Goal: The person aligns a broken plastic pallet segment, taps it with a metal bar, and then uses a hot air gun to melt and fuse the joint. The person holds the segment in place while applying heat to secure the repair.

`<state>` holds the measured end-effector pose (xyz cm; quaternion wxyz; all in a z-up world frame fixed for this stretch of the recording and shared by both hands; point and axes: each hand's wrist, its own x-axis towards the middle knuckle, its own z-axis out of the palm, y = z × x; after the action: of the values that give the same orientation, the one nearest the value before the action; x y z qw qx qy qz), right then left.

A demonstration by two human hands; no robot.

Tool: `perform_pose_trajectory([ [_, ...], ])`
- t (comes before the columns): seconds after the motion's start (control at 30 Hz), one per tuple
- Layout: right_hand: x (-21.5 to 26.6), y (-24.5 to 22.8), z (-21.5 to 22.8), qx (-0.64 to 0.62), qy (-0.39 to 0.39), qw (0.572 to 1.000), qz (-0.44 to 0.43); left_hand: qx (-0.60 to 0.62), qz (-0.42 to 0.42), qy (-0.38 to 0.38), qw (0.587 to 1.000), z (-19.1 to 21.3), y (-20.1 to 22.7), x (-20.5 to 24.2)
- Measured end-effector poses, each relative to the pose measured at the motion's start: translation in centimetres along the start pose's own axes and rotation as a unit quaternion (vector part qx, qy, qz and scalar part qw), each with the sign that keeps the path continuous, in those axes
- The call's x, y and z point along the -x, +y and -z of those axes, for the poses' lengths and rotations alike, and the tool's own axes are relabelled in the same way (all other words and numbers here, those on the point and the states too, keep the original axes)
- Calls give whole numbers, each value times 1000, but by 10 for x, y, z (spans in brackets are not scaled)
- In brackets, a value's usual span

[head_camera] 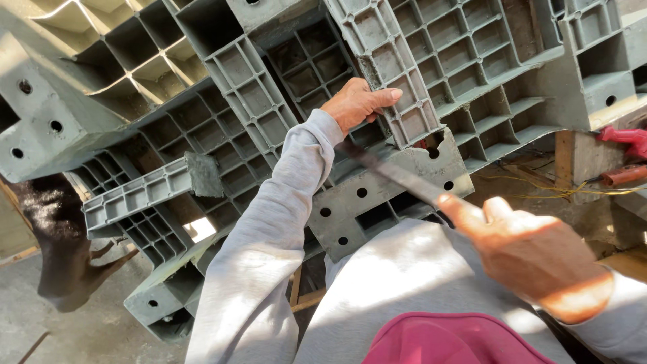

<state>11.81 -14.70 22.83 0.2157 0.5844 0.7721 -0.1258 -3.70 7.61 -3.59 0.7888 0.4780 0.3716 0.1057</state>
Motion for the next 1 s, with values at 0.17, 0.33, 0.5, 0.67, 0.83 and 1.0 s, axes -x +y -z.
perform_pose_trajectory([
  [0.17, -9, 3, 6, 115, 18, 993, 23, 15, 1, -23, 1000, 4, 1, 2],
  [0.33, -12, 6, 12, 35, 32, 999, 15, 11, 2, -35, 999, 9, 1, -1],
  [0.5, -14, 4, 13, -24, 65, 997, 32, 22, 26, -34, 999, 5, 3, -2],
  [0.67, -10, 14, 10, 28, -15, 999, 2, 48, -7, -66, 997, 9, 5, 5],
  [0.83, -11, 20, 9, -22, 52, 998, 0, 59, 15, -69, 996, 6, 11, 6],
  [1.0, -13, 11, 17, 0, 18, 1000, -1, 61, 29, -54, 996, 4, 10, 12],
])
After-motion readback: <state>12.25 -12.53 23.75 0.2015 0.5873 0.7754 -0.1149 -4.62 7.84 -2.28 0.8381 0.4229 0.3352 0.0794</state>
